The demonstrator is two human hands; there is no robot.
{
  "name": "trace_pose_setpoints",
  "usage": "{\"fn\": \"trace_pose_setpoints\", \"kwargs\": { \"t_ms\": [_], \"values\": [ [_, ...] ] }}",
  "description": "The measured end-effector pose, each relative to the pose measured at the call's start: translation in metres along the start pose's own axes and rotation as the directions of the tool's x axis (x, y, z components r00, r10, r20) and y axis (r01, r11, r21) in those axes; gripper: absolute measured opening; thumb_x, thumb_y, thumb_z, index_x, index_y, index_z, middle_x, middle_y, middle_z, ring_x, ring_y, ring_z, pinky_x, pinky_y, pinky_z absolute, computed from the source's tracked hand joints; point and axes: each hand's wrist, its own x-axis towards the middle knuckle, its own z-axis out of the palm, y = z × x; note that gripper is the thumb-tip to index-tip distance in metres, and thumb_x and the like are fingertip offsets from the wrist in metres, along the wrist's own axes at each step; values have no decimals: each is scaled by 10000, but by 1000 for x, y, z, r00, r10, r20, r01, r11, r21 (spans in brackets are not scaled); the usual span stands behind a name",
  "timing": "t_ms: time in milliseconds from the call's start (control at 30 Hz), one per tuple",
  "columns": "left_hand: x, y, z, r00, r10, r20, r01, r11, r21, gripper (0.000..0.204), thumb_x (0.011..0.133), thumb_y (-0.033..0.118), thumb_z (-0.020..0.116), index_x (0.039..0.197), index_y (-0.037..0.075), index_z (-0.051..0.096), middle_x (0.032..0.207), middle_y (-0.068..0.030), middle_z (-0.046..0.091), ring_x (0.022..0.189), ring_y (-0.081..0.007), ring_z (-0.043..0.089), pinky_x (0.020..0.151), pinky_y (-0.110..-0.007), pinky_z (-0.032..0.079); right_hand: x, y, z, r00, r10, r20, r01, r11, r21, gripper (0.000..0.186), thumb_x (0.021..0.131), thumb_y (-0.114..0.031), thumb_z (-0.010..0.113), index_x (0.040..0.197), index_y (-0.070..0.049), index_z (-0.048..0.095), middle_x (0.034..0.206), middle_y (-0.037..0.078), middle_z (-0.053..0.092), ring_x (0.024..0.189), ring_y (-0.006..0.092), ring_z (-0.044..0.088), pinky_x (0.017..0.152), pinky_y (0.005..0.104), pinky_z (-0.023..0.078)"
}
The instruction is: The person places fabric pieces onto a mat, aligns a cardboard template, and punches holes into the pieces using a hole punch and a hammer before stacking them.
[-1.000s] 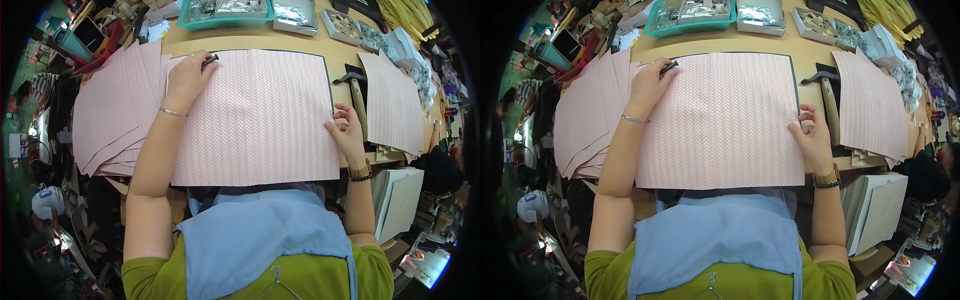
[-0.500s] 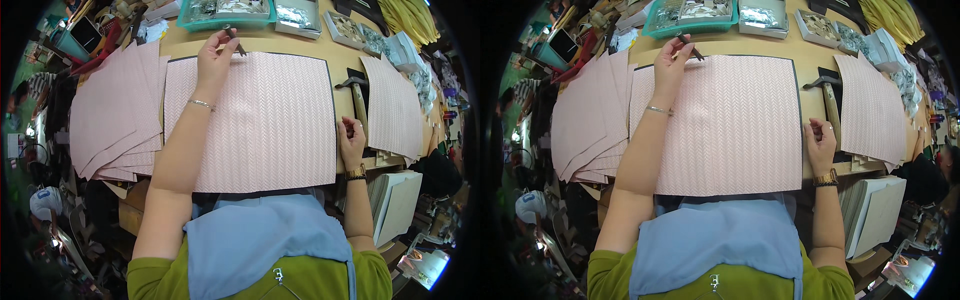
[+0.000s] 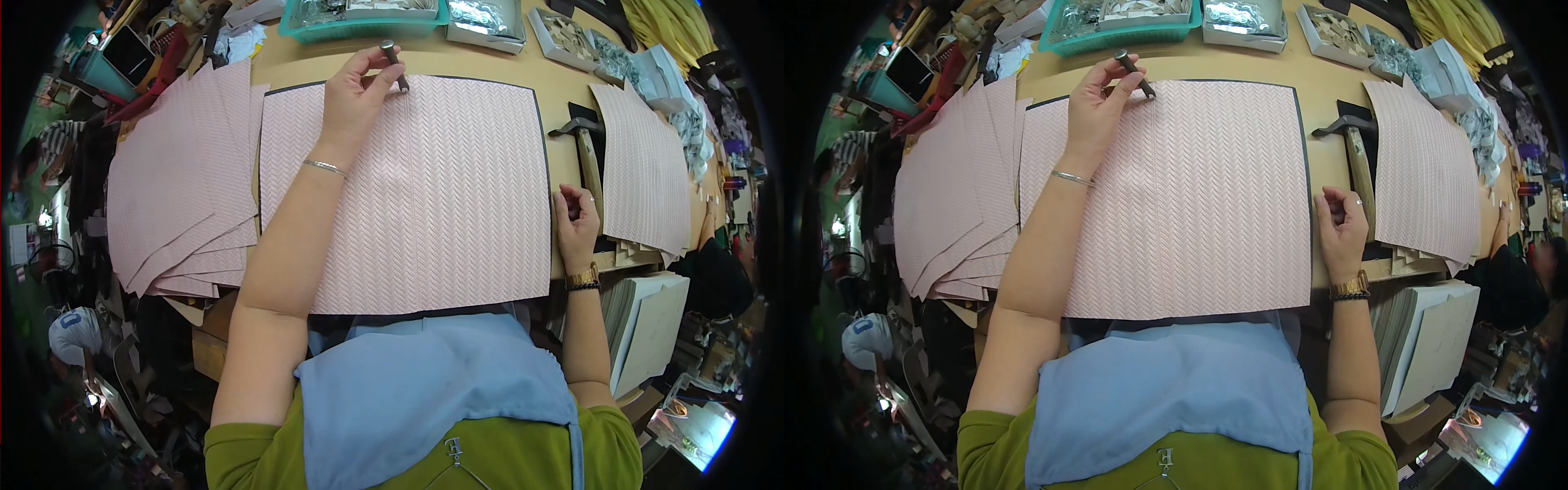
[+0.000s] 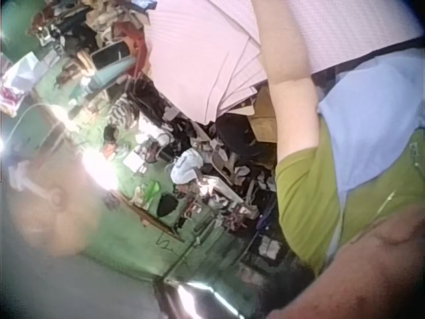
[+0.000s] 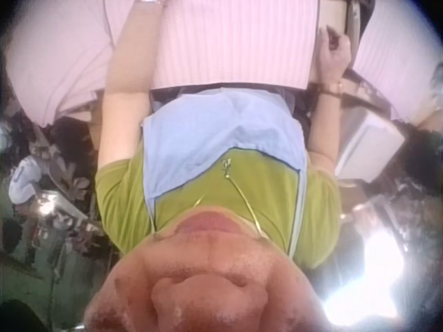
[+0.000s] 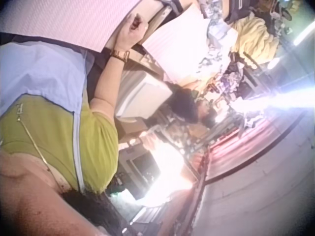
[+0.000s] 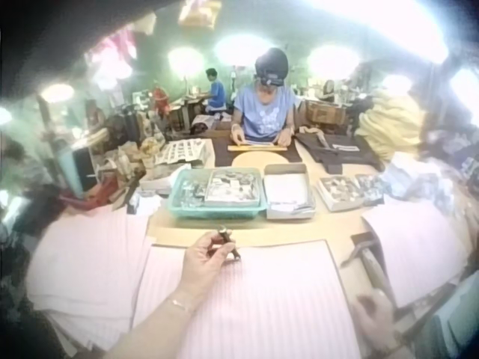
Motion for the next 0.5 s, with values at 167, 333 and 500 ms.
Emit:
{"fn": "trace_pose_setpoints", "kwargs": {
  "t_ms": [167,333,500],
  "values": [
    [-2,2,2,1000,-7,20,6,1000,9,306,952,134,728,1243,58,669,1095,-45,718,995,-103,672,833,-236,540,0,2,-1,1000,22,4,-22,999,-25,191,959,-120,708,1105,-6,658,917,21,642,768,80,573,702,238,491],
    [0,-6,1,999,29,37,-29,1000,1,302,962,118,708,1249,41,655,1116,-69,705,1007,-120,675,841,-269,597,0,2,0,1000,22,2,-22,1000,0,191,961,-126,708,1106,-11,660,920,14,641,770,74,572,701,229,488],
    [-1,-5,2,998,14,68,-14,1000,11,303,971,112,694,1259,30,646,1118,-73,703,1005,-127,678,847,-286,611,0,0,-1,999,42,6,-42,999,23,191,964,-127,705,1113,-15,663,924,6,639,778,66,571,705,220,485]
  ]
}}
